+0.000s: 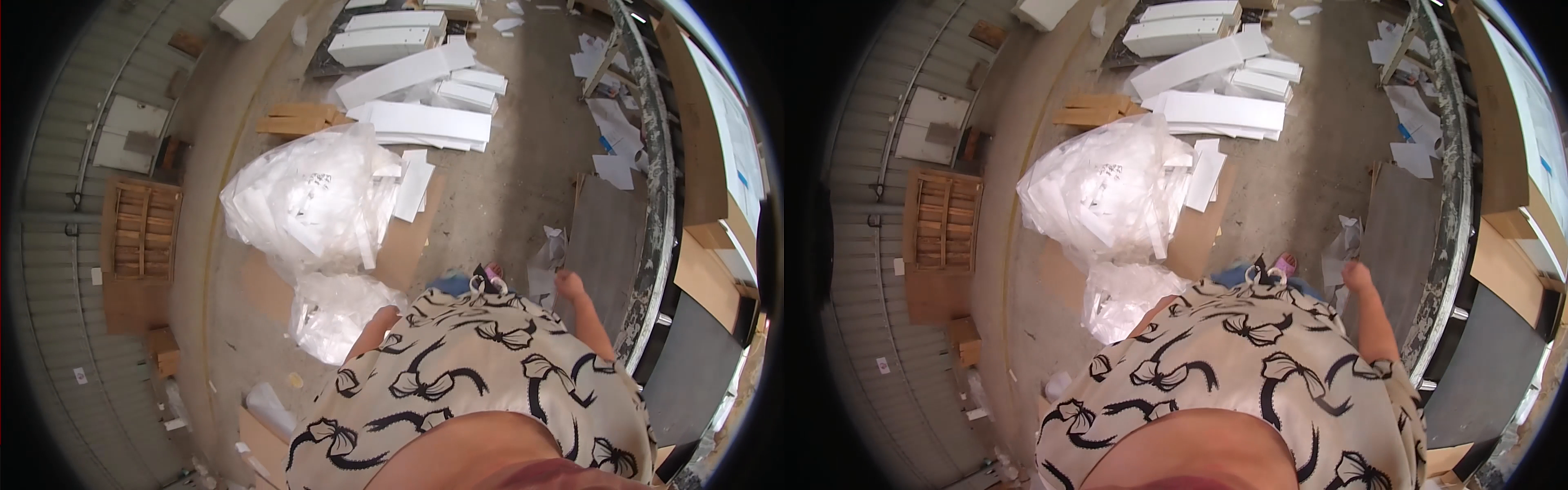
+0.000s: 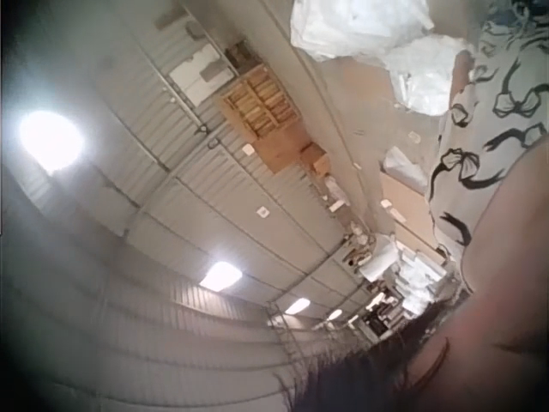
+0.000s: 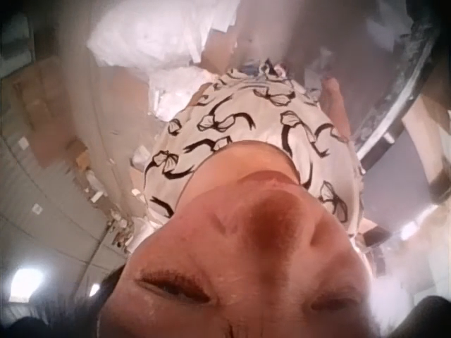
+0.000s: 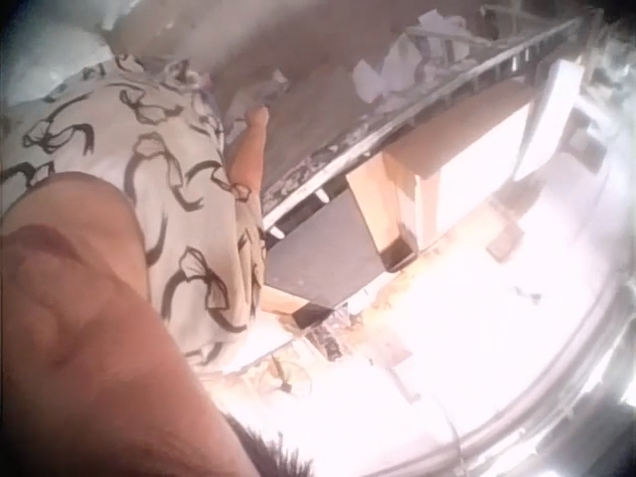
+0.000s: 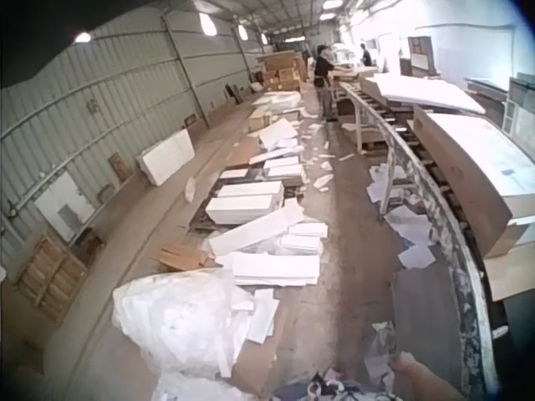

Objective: The person picks up white furniture panels, foam inserts, and cardboard spacers from the floor and places them into cardboard boxes on a conveyor belt.

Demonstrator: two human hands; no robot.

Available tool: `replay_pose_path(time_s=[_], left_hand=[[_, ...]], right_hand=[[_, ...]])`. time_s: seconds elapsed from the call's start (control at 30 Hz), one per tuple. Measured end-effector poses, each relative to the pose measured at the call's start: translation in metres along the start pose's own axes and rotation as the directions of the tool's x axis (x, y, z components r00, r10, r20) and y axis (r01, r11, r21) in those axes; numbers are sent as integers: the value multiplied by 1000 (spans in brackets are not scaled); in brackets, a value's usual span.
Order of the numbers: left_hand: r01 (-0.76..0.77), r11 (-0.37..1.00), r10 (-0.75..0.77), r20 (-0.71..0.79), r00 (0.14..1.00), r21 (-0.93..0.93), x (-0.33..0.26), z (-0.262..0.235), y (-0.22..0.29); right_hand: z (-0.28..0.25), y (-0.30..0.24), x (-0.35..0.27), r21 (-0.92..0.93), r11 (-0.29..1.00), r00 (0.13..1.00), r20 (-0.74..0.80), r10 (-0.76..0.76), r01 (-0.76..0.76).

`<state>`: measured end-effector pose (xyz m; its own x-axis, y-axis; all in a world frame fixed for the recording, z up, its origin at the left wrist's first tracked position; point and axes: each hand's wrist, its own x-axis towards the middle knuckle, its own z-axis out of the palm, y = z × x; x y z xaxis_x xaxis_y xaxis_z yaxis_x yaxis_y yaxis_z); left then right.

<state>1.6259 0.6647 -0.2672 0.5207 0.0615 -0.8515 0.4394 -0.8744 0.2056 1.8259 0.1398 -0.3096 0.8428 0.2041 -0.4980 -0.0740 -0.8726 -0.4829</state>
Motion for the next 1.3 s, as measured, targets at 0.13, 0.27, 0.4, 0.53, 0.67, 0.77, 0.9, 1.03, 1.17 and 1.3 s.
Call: replay_pose_path(time_s=[0.13, 0.27, 0.4, 0.53, 0.67, 0.77, 0.9, 1.03, 1.17, 1.3], left_hand=[[171, 979, -178, -61, 982, -108, 17, -19, 25], [-73, 945, -68, -409, 910, -320, 60, -55, 72], [-200, 937, 18, -533, 846, -286, 100, -73, 77], [-274, 676, -88, -444, 892, -684, 129, -128, 184], [-293, 467, -136, -395, 908, -834, 101, -97, 174], [-237, 216, -288, -293, 911, -947, 120, -60, 165], [136, 239, -367, 40, 929, -961, 144, -31, 114], [247, 180, -616, 87, 783, -952, 241, 6, 72], [-27, -214, -472, 79, 878, -976, 353, -36, 120], [-83, -382, -369, 70, 927, -921, 410, -84, 135]], right_hand=[[-72, 2, 67, -139, 989, 995, 95, -32, 45], [-113, -44, 127, -241, 968, 997, -6, -71, 67], [-101, -74, 183, -237, 966, 983, 169, -67, 107], [-120, -59, 201, -354, 927, 944, 330, -5, 128], [-82, -120, 228, -302, 887, 845, 511, -157, 348], [-64, -115, 331, -432, 822, 856, 503, -121, 370], [5, -215, 399, -223, 936, 872, 469, -141, 271], [106, -303, 467, 272, 931, 800, 600, 32, -241], [208, -286, 578, 394, 773, 808, 535, 247, -497], [291, -272, 649, 430, 687, 795, 470, 384, -586]])
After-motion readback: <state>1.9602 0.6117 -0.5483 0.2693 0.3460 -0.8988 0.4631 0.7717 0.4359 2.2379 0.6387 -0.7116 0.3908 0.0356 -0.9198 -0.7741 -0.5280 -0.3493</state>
